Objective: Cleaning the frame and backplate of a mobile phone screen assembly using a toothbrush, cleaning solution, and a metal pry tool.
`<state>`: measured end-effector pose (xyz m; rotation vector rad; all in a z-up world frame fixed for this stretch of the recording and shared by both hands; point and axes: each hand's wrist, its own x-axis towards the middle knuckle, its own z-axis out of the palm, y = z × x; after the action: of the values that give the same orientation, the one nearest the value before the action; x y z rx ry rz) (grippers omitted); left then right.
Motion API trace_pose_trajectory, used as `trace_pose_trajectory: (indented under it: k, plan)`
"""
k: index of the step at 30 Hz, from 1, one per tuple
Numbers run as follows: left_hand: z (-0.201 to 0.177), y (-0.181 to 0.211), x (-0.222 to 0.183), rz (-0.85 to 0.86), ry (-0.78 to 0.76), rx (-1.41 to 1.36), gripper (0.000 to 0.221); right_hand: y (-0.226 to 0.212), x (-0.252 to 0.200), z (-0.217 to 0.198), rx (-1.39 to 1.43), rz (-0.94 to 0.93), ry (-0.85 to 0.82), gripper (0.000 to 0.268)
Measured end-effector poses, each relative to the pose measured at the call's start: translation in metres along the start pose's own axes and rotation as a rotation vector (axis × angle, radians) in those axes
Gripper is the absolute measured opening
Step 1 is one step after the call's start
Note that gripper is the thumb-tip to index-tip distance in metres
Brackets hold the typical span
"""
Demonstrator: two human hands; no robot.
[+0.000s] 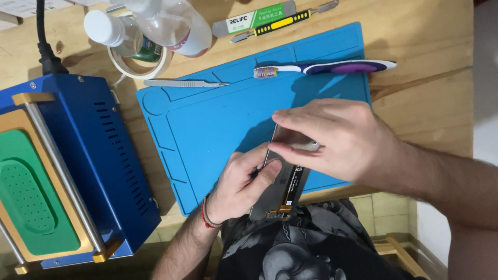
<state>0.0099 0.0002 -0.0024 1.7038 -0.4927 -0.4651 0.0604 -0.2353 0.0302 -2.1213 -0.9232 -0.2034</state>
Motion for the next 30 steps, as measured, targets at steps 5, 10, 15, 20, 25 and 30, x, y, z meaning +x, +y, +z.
trace_pose_trajectory:
  k: [5,10,15,20,25,30]
  plan:
    - [0.003,-0.010,-0.009,-0.065,0.048,-0.215,0.027,0.008,0.014,-0.019,0.061,0.130,0.015,0.010]
    - [0.004,-0.014,-0.002,-0.007,0.084,-1.077,0.039,0.021,0.019,-0.020,0.574,0.491,0.017,0.042]
    - [0.020,-0.023,0.002,-0.162,-0.456,-1.840,0.029,0.016,0.016,0.001,0.828,0.508,-0.320,0.072]
    - [0.031,-0.014,0.007,-0.185,-0.433,-1.794,0.064,0.024,0.011,0.007,0.816,0.704,-0.314,0.011]
    - [0.020,0.009,-0.002,-0.192,0.185,-1.465,0.078,0.034,0.014,-0.010,0.784,0.830,-0.144,0.013]
    - [0.010,0.017,-0.013,-0.207,0.312,-0.973,0.040,0.049,0.008,-0.004,0.740,0.734,-0.007,0.010]
